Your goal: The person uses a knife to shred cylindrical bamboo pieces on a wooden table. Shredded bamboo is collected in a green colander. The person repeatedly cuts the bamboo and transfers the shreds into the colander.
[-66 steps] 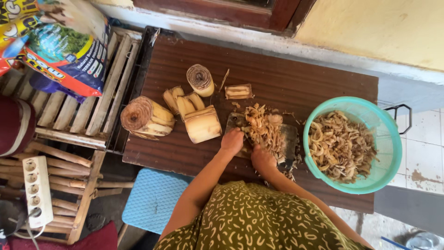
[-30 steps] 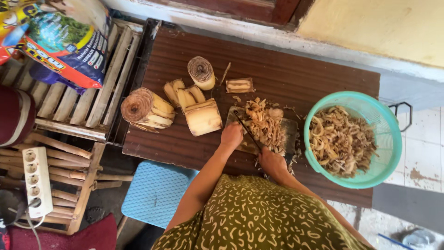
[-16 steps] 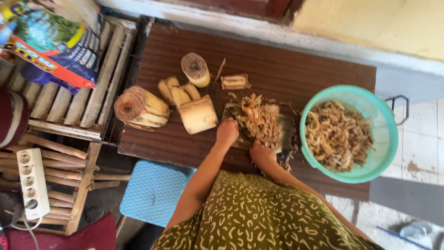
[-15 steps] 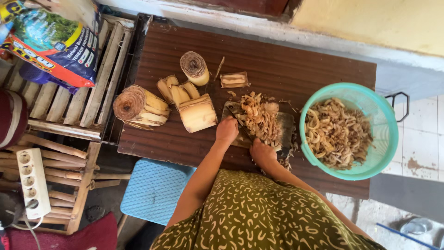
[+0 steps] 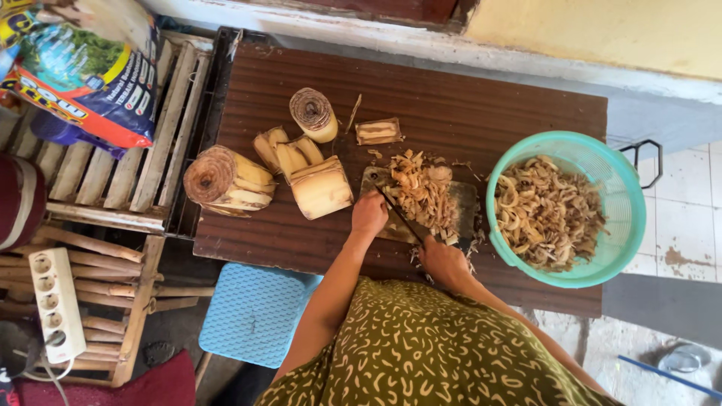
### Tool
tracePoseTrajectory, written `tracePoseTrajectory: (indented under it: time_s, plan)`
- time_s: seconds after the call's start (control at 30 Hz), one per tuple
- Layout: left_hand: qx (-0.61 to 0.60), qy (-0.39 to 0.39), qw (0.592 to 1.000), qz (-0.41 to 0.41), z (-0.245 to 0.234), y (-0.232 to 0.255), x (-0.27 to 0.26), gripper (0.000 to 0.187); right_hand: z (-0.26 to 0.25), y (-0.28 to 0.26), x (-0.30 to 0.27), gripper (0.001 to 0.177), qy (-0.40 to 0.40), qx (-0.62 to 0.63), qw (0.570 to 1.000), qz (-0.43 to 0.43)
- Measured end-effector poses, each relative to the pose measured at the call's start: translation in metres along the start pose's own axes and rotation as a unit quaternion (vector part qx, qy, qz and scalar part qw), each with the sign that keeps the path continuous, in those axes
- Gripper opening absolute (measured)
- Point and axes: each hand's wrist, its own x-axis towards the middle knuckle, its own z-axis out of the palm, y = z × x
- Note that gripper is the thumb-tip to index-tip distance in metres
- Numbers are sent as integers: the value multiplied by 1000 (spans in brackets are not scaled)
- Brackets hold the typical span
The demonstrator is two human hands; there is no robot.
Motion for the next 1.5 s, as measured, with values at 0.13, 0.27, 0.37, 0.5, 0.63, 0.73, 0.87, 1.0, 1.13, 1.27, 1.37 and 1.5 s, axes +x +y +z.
tracePoseTrajectory:
  time_s: [0.13, 0.27, 0.37, 0.5, 0.63, 0.73, 0.87, 1.0, 1.13, 1.27, 1.37, 1.5]
  plan:
    - [19, 12, 1000, 8, 0, 1, -3, 10, 9, -11, 21, 35, 44, -15, 999, -11]
    - [19, 28, 999, 0, 11, -1, -8, 8, 16, -4, 26, 36, 47, -29, 998, -29]
    - [-30, 10, 999, -45, 7, -7, -5, 8, 10, 3, 18, 34, 55, 10, 998, -27]
    - [-179, 56, 980, -66, -13, -1, 6, 18, 5, 18, -8, 42, 43, -54, 997, -19]
    - [-127, 61, 989, -52, -44, 31, 16, 25, 10, 23, -16, 37, 125, -81, 988, -35]
    - [-28, 33, 999, 20, -57, 71, 28, 35, 5, 21, -15, 45, 108, -101, 989, -28]
    - [81, -173, 982, -3, -66, 123, 39, 65, -15, 13, -9, 71, 64, -74, 994, 39]
    - [141, -324, 932, -86, -84, 147, 36, 119, -46, 20, 7, 100, 98, 4, 988, 123]
    - [159, -332, 928, -64, -92, 156, 34, 131, -59, 26, 25, 125, 90, 139, 979, 119]
    - [187, -335, 924, -10, -74, 156, 36, 129, -54, 25, 41, 127, 79, 208, 969, 104]
    - [190, -340, 920, 34, -52, 147, 37, 122, -43, 28, 54, 123, 81, 223, 967, 90]
    - [168, -355, 918, 62, -18, 128, 31, 104, -18, 39, 73, 101, 80, 235, 965, 85]
